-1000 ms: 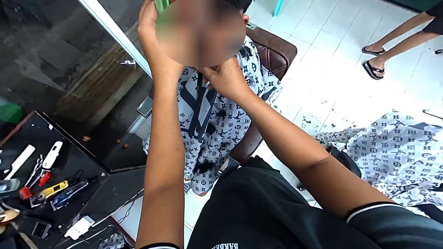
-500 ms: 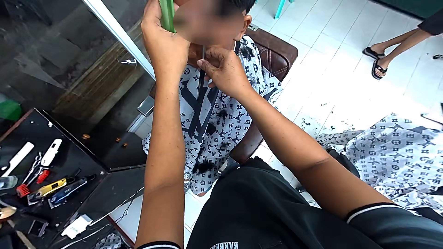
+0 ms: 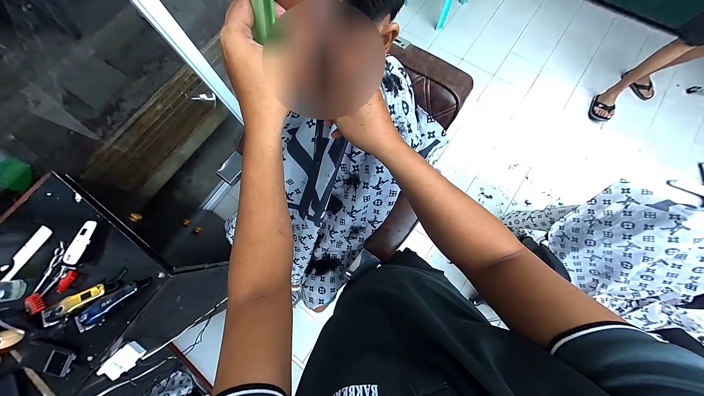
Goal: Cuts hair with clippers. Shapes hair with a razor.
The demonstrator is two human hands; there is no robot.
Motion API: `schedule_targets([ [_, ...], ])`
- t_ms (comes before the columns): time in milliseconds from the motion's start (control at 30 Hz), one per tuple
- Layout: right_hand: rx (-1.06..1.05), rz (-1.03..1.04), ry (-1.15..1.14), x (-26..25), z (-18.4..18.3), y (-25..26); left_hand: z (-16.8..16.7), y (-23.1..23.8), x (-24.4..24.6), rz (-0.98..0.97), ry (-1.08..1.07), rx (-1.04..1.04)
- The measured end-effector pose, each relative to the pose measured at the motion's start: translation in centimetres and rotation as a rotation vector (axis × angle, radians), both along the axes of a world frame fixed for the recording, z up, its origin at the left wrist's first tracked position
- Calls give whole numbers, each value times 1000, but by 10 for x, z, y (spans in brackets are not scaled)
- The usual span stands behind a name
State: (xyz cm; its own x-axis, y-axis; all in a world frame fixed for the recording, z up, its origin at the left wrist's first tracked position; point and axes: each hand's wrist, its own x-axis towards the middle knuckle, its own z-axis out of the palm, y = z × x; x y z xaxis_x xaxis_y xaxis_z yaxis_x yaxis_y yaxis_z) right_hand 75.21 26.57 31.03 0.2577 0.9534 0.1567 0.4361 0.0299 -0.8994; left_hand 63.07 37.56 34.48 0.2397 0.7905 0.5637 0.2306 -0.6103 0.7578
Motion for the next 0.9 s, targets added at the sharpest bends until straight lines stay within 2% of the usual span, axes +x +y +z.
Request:
schedule_targets([
  [900,-16,4,-15,4,3,-1,1,1,0,4,1,-19],
])
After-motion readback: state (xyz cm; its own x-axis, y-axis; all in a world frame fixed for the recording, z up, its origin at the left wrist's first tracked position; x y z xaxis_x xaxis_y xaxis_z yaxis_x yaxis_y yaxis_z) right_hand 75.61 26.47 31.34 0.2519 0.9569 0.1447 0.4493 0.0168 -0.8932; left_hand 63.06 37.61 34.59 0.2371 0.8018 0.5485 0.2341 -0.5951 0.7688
